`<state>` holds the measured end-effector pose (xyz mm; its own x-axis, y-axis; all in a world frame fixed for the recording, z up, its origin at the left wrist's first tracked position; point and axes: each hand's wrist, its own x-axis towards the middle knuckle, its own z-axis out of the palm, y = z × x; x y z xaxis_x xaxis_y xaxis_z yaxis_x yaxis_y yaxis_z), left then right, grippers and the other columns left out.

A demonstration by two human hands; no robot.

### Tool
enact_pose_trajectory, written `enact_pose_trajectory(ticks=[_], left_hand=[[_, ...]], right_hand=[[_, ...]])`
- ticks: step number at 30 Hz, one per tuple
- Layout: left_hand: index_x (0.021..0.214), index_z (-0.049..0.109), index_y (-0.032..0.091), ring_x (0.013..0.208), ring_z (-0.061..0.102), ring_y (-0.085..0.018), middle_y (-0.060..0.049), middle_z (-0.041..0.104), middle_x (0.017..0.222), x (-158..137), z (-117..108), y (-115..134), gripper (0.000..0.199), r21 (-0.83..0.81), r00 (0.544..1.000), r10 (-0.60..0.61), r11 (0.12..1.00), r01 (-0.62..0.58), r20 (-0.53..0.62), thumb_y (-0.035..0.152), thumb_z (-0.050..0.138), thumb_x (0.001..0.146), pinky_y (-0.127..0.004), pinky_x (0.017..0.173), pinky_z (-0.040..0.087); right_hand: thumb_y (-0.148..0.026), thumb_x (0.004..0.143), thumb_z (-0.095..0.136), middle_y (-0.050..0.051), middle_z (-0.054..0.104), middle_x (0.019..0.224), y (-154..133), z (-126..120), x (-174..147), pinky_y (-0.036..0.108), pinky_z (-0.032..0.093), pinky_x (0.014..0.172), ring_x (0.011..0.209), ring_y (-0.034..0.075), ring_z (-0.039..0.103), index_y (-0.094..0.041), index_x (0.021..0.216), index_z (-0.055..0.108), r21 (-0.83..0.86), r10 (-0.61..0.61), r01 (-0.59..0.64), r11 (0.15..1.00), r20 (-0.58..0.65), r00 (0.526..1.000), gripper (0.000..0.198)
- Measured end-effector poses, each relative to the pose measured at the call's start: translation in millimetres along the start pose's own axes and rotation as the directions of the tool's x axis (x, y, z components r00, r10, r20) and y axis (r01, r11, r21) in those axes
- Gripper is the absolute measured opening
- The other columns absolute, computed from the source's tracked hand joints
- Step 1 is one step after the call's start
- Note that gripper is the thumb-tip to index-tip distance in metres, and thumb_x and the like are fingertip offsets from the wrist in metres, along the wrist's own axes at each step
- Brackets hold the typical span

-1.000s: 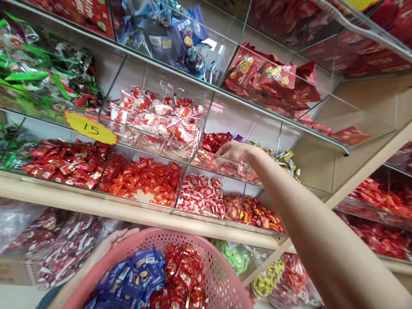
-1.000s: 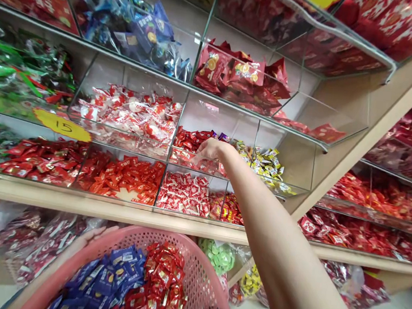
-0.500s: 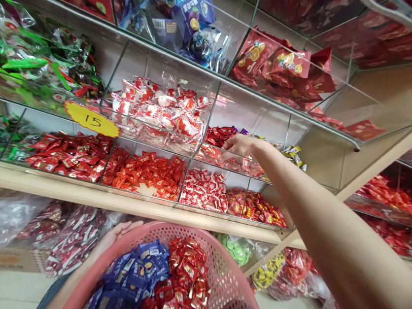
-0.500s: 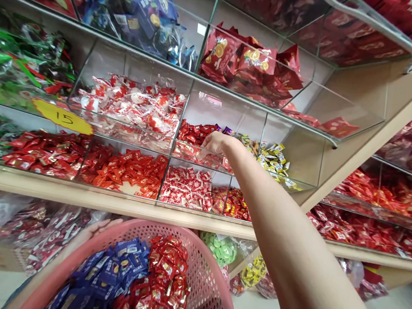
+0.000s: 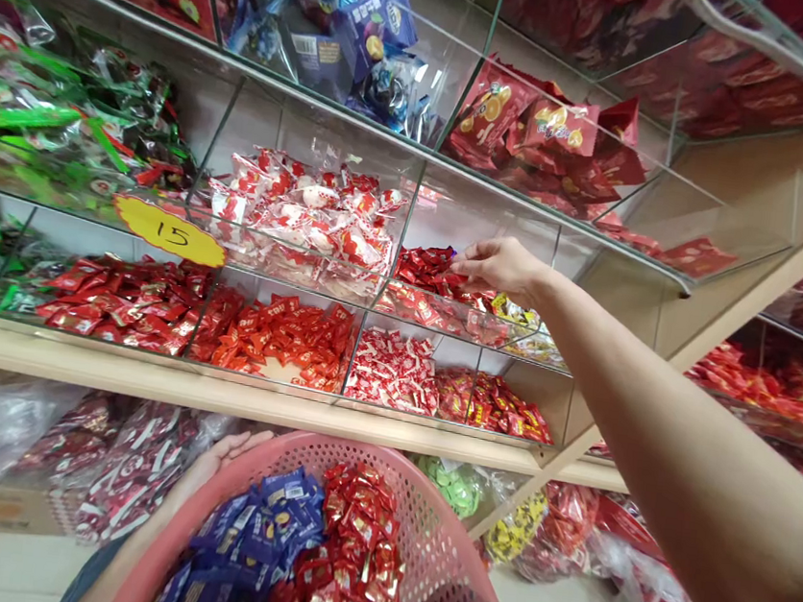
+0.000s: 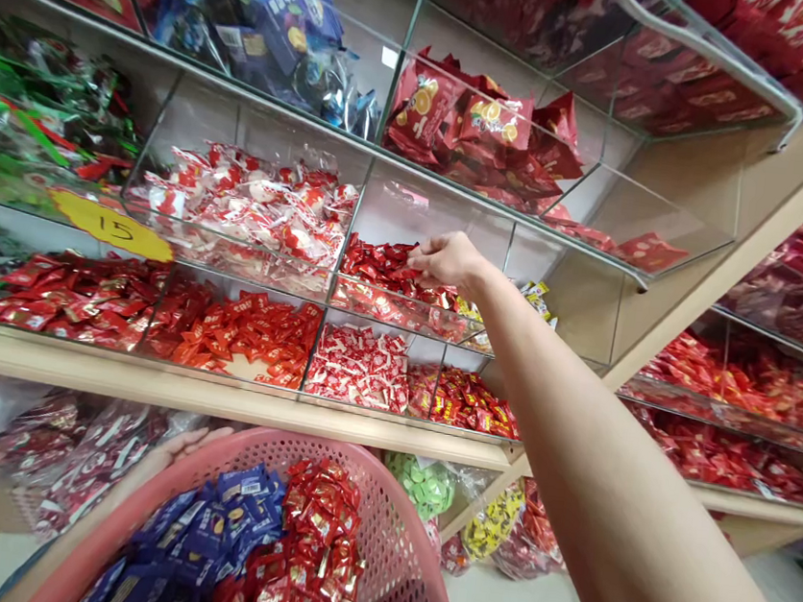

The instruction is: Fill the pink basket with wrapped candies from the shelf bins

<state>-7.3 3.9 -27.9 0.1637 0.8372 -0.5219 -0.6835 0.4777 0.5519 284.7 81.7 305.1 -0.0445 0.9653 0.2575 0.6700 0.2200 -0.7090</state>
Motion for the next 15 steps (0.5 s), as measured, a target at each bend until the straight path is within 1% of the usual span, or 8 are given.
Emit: enact_pose_trajectory(ticks=[2, 4, 6, 9, 12, 15], left_hand=[[0.125, 0.044, 0.006, 0.084, 0.064, -0.021, -0.007, 0.070, 0.083, -1.0, -0.2, 0.2, 0.044, 0.005, 1.000, 0.001, 1.000, -0.001, 0.004, 0.018, 0.041, 0.083, -0.027, 0.074, 0.050], [0.126, 0.043, 0.005, 0.082, 0.065, -0.021, -0.008, 0.070, 0.081, -1.4, 0.2, 0.6, 0.045, 0.012, 1.000, -0.003, 1.000, 0.002, 0.007, 0.018, 0.041, 0.083, -0.026, 0.074, 0.050], [0.128, 0.040, 0.004, 0.080, 0.065, -0.022, -0.008, 0.070, 0.080, -1.3, 1.0, 1.1, 0.047, 0.017, 1.000, -0.010, 1.000, 0.010, 0.007, 0.018, 0.041, 0.083, -0.027, 0.074, 0.050], [0.132, 0.033, 0.003, 0.078, 0.066, -0.022, -0.009, 0.070, 0.080, -1.2, 2.5, 1.0, 0.051, 0.024, 1.000, -0.012, 1.000, 0.012, 0.003, 0.018, 0.041, 0.083, -0.029, 0.077, 0.050], [0.133, 0.029, 0.002, 0.078, 0.066, -0.022, -0.009, 0.070, 0.079, -2.3, 4.3, 0.8, 0.053, 0.038, 1.000, 0.006, 0.999, -0.006, 0.003, 0.018, 0.040, 0.084, -0.031, 0.079, 0.049], [0.133, 0.030, 0.002, 0.080, 0.065, -0.022, -0.010, 0.070, 0.080, -4.7, 6.6, 3.1, 0.052, 0.042, 1.000, -0.013, 0.999, 0.013, -0.002, 0.020, 0.040, 0.085, -0.033, 0.081, 0.048]], right_hand=[[-0.011, 0.062, 0.069, 0.000, 0.058, 0.057, 4.7, 5.2, -3.7, 0.019, 0.050, 0.050, 0.050, 0.007, 0.052, -0.013, 0.064, 0.058, 0.109, 0.009, -0.011, 0.994, 0.017, 1.000, 0.012], [-0.010, 0.063, 0.069, -0.001, 0.057, 0.057, 9.6, 12.7, -6.5, 0.019, 0.050, 0.049, 0.050, 0.007, 0.053, -0.013, 0.064, 0.057, 0.129, 0.042, -0.053, 0.990, 0.085, 0.996, 0.013], [-0.011, 0.063, 0.070, -0.001, 0.057, 0.056, 12.7, 18.7, -7.6, 0.020, 0.048, 0.046, 0.049, 0.008, 0.054, -0.014, 0.065, 0.056, 0.102, 0.092, -0.109, 0.989, 0.157, 0.983, 0.014], [-0.019, 0.059, 0.075, 0.000, 0.058, 0.054, 13.0, 21.9, -6.9, 0.019, 0.044, 0.041, 0.047, 0.009, 0.053, -0.015, 0.064, 0.054, 0.038, 0.152, -0.165, 0.986, 0.233, 0.961, 0.021], [-0.027, 0.053, 0.078, 0.000, 0.057, 0.051, 11.4, 21.4, -5.4, 0.017, 0.038, 0.038, 0.043, 0.007, 0.049, -0.014, 0.058, 0.053, -0.018, 0.171, -0.173, 0.985, 0.281, 0.944, 0.029], [-0.032, 0.053, 0.078, -0.003, 0.053, 0.045, 11.5, 20.7, -5.0, 0.017, 0.033, 0.035, 0.039, 0.005, 0.044, -0.014, 0.054, 0.052, -0.056, 0.160, -0.150, 0.987, 0.303, 0.940, 0.031]])
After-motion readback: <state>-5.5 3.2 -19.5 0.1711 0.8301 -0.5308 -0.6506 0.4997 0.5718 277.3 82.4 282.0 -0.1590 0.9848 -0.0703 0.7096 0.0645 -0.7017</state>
